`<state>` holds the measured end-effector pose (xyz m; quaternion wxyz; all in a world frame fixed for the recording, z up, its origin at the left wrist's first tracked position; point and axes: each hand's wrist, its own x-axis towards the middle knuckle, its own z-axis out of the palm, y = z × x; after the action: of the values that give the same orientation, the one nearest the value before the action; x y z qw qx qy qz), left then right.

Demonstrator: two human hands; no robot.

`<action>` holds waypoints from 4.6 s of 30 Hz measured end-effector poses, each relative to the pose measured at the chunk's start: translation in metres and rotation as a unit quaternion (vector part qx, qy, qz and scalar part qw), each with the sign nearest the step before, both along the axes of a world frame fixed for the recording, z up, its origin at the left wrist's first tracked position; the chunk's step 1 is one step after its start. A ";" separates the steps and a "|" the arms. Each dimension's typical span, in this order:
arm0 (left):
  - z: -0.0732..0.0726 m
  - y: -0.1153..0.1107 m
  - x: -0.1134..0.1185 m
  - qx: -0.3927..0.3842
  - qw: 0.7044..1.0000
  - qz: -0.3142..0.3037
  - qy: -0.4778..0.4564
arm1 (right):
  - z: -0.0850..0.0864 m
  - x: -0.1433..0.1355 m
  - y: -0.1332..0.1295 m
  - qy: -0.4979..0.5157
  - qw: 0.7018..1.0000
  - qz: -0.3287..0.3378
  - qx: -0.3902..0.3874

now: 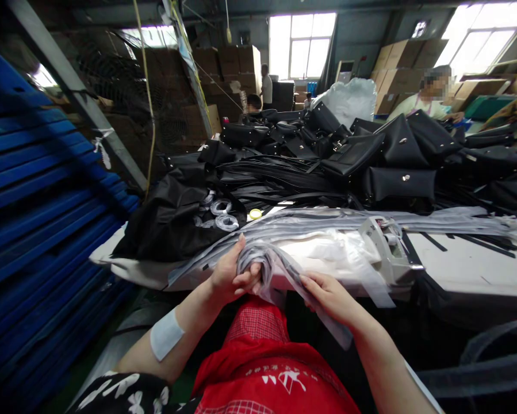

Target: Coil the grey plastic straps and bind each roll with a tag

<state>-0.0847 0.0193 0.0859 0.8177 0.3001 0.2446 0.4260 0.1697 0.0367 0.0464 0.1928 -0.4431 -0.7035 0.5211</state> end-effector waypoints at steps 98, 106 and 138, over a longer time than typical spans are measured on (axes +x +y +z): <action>-0.137 -0.078 0.049 0.141 0.886 0.077 0.434 | -0.066 -0.020 -0.054 -0.044 0.977 0.137 -0.157; -0.134 -0.071 0.055 0.171 0.869 0.083 0.457 | -0.074 -0.017 -0.053 -0.008 0.979 0.113 -0.170; -0.168 0.065 -0.098 0.197 0.691 0.382 0.581 | -0.073 -0.032 0.294 -0.415 0.877 -0.122 0.209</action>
<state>-0.1826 0.0839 -0.0823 0.2015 0.5223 0.6751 0.4805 0.1380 0.3312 -0.0263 0.0332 -0.6503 -0.7519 0.1029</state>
